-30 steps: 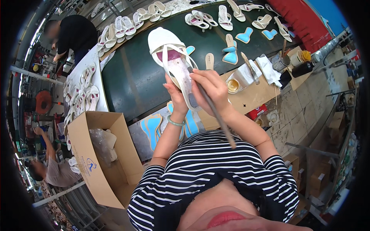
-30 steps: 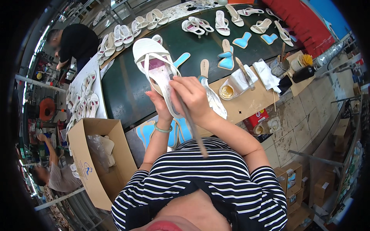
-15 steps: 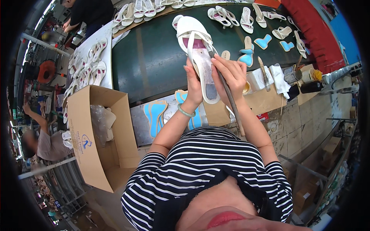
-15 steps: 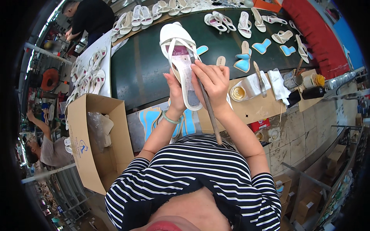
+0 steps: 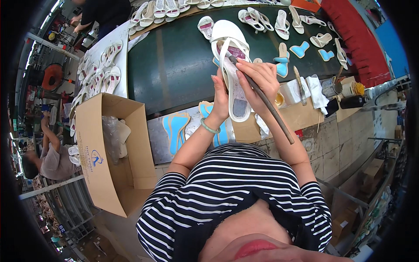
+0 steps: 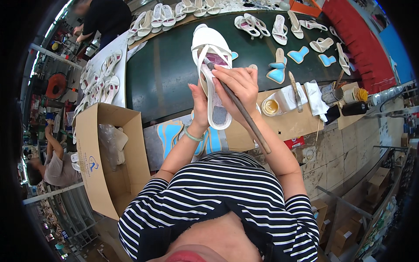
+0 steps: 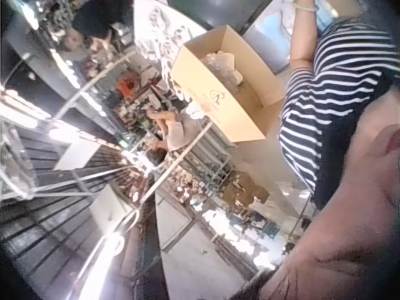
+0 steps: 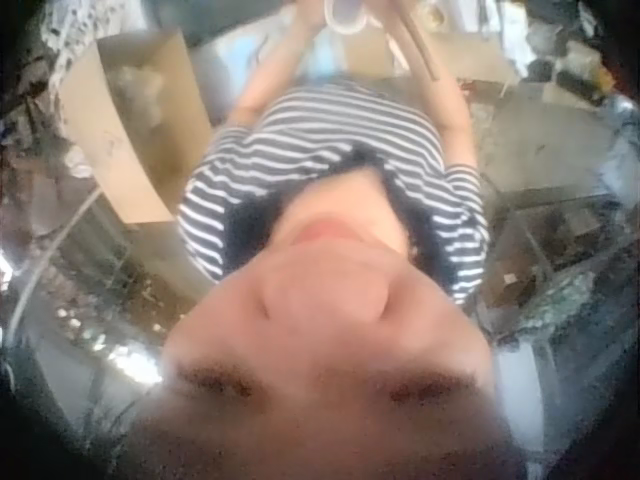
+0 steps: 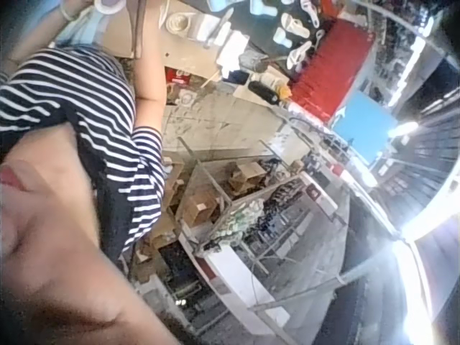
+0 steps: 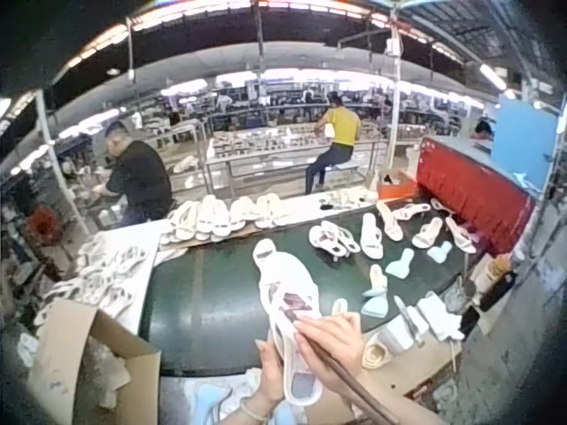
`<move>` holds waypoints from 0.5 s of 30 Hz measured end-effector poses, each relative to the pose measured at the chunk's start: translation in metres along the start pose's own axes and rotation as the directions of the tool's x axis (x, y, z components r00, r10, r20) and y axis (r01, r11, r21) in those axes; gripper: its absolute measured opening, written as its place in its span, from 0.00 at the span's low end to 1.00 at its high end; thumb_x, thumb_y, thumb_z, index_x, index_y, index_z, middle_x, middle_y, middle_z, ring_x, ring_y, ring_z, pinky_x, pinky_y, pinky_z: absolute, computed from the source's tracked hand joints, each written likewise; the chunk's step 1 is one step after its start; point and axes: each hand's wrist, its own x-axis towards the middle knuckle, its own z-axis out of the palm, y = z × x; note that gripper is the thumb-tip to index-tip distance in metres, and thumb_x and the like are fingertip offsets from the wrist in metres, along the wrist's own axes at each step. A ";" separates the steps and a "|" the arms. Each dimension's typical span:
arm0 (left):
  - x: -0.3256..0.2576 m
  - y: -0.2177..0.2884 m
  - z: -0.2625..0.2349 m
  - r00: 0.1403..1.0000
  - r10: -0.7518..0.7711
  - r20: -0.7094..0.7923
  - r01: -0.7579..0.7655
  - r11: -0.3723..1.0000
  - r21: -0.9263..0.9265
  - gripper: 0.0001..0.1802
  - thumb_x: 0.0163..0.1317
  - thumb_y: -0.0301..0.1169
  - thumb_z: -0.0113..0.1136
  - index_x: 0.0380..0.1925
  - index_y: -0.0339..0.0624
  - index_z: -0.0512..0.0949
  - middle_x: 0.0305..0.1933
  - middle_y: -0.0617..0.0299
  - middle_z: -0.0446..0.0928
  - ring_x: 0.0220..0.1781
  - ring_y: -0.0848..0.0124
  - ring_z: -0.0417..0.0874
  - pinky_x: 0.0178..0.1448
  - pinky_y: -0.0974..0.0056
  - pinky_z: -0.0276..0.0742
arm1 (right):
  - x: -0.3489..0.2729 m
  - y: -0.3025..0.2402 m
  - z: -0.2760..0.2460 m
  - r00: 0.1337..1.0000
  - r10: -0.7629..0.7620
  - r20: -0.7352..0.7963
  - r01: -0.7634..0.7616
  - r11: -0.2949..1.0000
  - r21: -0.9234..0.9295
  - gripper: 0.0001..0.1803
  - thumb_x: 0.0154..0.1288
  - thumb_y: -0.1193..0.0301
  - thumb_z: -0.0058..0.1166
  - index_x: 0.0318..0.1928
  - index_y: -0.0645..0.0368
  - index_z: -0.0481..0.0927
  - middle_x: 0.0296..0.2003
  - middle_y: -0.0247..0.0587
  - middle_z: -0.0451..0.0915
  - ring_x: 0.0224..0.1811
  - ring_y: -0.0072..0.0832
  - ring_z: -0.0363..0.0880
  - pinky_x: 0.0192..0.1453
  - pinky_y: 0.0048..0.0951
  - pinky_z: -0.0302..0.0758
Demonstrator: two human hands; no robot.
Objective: Applying glue or specialized finish to shoe inner lining, sole pads, and heel components using a paintbrush.
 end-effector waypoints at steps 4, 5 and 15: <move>-0.002 -0.001 -0.001 0.999 -0.038 -0.004 0.038 0.998 -0.043 0.47 0.67 0.69 0.20 0.73 0.45 0.49 0.68 0.57 0.62 0.68 0.67 0.66 0.69 0.61 0.64 | 0.004 0.005 -0.001 1.000 -0.005 0.019 0.005 1.000 0.011 0.12 0.50 0.77 0.66 0.39 0.56 0.85 0.40 0.36 0.86 0.36 0.25 0.80 0.46 0.28 0.62; -0.003 -0.001 -0.003 0.999 -0.048 0.000 0.048 0.998 -0.037 0.47 0.66 0.69 0.21 0.72 0.45 0.50 0.68 0.57 0.63 0.67 0.67 0.67 0.69 0.61 0.65 | 0.006 0.006 -0.003 0.999 0.002 0.037 -0.003 1.000 0.018 0.12 0.50 0.77 0.66 0.39 0.56 0.85 0.39 0.35 0.86 0.36 0.24 0.80 0.46 0.29 0.62; -0.007 0.001 -0.013 0.994 -0.105 0.040 0.106 0.994 -0.032 0.48 0.66 0.70 0.20 0.72 0.43 0.52 0.65 0.57 0.67 0.64 0.68 0.71 0.65 0.63 0.71 | 0.028 0.016 -0.032 0.973 0.055 0.223 -0.077 0.993 0.089 0.07 0.51 0.74 0.65 0.33 0.52 0.86 0.31 0.30 0.86 0.33 0.22 0.79 0.43 0.28 0.60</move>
